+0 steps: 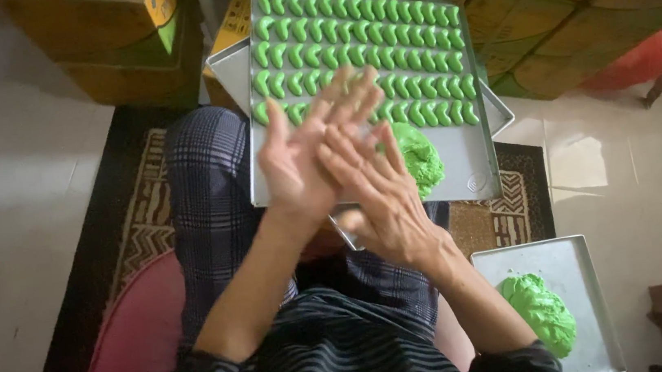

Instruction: The person takes small pieces of green dough from a tray, rolls them into crescent shapes between their palms, and places them in rows on a metal baking sheet.

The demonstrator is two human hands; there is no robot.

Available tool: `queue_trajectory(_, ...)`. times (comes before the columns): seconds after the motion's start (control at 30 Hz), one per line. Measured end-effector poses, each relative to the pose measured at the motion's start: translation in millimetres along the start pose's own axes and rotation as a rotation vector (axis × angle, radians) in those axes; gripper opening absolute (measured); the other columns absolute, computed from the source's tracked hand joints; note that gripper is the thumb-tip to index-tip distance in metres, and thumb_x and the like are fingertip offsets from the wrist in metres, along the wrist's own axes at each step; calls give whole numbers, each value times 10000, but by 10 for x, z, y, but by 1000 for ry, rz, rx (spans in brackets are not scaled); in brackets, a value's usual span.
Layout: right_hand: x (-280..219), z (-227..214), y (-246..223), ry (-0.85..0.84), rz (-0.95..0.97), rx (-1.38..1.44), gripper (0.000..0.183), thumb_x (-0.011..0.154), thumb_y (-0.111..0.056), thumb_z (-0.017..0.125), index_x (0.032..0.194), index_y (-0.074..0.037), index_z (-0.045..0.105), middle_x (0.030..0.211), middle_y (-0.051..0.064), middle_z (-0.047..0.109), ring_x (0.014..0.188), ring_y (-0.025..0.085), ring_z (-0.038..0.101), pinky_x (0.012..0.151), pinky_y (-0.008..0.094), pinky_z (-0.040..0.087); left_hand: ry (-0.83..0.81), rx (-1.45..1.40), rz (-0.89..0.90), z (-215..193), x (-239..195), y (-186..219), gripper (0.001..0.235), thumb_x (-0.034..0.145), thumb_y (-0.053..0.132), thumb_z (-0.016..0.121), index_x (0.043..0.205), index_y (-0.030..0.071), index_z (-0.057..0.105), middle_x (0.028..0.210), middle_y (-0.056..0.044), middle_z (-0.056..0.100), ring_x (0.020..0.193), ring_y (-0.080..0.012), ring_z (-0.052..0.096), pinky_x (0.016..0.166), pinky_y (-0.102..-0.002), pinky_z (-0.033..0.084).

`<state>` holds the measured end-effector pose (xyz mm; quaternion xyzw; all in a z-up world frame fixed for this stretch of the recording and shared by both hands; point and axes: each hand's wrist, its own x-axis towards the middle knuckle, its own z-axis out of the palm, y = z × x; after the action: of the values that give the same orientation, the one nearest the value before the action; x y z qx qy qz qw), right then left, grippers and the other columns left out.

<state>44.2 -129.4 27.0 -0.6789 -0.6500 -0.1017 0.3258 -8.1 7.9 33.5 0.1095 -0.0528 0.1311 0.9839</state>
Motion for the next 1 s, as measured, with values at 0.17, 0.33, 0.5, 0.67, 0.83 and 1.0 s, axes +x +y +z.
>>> queue_trajectory(0.17,-14,30,-28,2,-54,89,922,966,-742,192,1533,-78,487,1594,149,460,1511,351,359,1279,559,31,18,16,3,-54,-15,-125,930,931,763,198,1629,151,265,1668,-118,328,1509,-300,338,1216,-586,298)
queue_trajectory(0.33,-83,-11,31,46,31,-31,930,964,-743,219,1588,-79,405,1627,129,425,1525,318,350,1274,569,-8,11,-126,65,144,-119,-79,814,1013,707,426,1472,39,498,1395,-176,603,1234,-246,620,1151,-456,452)
queue_trajectory(0.5,-174,-12,-50,-96,15,-9,862,1021,-695,79,1585,-106,359,1676,115,290,1607,282,197,1331,594,-44,-14,203,72,94,-120,-40,860,927,676,322,1575,111,299,1662,-124,329,1514,-309,333,1223,-510,312)
queue_trajectory(0.67,-124,-51,-57,-35,11,-49,820,1046,-639,63,1558,-106,418,1651,131,348,1596,314,234,1318,602,-55,-104,104,63,-49,-90,-93,834,993,681,272,1556,73,366,1651,-183,333,1530,-354,316,1254,-554,262)
queue_trajectory(0.83,-190,-19,-39,-110,-29,-5,879,1012,-685,75,1523,-83,461,1588,147,469,1553,309,321,1283,619,-60,-119,256,173,-111,-87,-98,791,984,697,315,1547,145,379,1659,-124,342,1525,-316,352,1238,-571,304)
queue_trajectory(1.0,-117,-19,-51,11,-27,-83,805,1045,-627,68,1492,-129,517,1575,113,481,1547,325,341,1278,632,-87,7,33,55,51,-89,-103,836,952,662,355,1546,73,370,1607,-178,396,1454,-334,407,1153,-501,375)
